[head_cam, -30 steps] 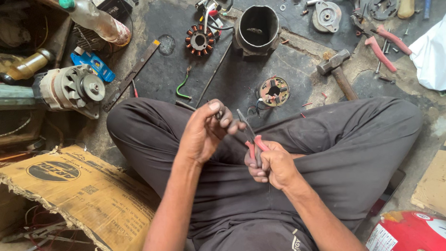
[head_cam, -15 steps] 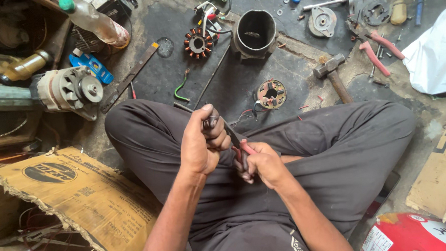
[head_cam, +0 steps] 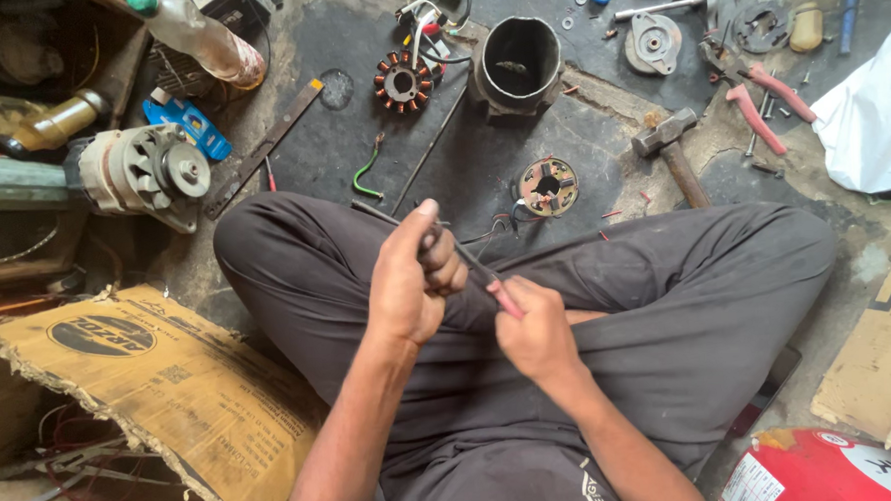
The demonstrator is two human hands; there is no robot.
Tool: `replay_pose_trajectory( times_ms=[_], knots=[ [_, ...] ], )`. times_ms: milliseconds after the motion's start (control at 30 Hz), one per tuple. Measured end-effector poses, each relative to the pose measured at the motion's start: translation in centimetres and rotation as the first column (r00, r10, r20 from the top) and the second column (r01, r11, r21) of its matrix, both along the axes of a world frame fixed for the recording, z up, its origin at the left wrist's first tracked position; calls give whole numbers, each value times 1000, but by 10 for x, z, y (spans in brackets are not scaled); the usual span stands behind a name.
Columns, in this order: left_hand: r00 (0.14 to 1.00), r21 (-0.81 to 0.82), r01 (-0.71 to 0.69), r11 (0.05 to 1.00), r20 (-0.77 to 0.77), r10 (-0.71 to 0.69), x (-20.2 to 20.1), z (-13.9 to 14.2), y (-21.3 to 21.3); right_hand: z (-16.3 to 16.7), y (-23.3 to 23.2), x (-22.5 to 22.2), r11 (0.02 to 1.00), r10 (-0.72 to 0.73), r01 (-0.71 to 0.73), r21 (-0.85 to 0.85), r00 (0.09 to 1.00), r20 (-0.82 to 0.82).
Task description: The person sits on the workshop floor and disassembles an automotive electric motor, using pliers and a screwdriver to remove wires and parts from the housing. They pull the armature out of the casing and separate the end components by hand.
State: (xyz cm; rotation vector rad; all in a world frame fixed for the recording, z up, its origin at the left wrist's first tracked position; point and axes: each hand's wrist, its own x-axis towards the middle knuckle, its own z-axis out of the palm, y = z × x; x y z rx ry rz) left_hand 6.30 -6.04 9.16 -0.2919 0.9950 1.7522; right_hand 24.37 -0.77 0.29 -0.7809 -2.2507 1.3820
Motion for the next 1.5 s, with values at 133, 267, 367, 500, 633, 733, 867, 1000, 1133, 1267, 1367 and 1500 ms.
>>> replay_pose_trajectory(
  times_ms=[133,267,367,500,633,733,867,1000,1133,1267,1367,1500],
  knots=[
    [983,0,15,1000,-184,-15,12,21,-6,10,-2,-9,902,53,-49,-428,999,-3],
    [990,89,12,996,-141,0,3,27,-12,8,25,-5,-103,102,-75,-992,991,-85],
    [871,-56,101,993,-477,-115,-9,19,-7,2,26,3,-63,4,-89,-994,996,-89],
    [112,-332,191,924,-927,-357,-17,10,-7,-13,13,3,232,-122,86,-969,991,59],
    [-24,-574,132,808,-817,-577,-1,1,-2,-28,7,3,584,-176,131,-801,984,33],
    [6,-500,100,860,-864,-504,11,-4,2,-32,14,4,658,-158,78,-749,987,-36],
    [56,-518,86,851,-850,-524,17,-3,4,-27,23,1,603,-136,78,-794,991,-6],
    [-11,-575,60,816,-818,-575,15,3,4,-16,24,-3,635,-145,114,-764,989,27],
    [-53,-608,35,793,-794,-606,16,-3,3,-15,22,-3,755,-142,84,-651,989,-36],
    [-50,-605,97,790,-796,-603,18,-28,-3,-22,18,3,797,-158,125,-591,987,-5],
    [272,-576,245,779,-731,-626,19,-51,-1,-26,20,7,519,-227,100,-849,974,-24],
    [646,-380,440,813,-495,-581,13,-61,4,-24,29,11,280,-223,-23,-960,971,-88]
  ],
)
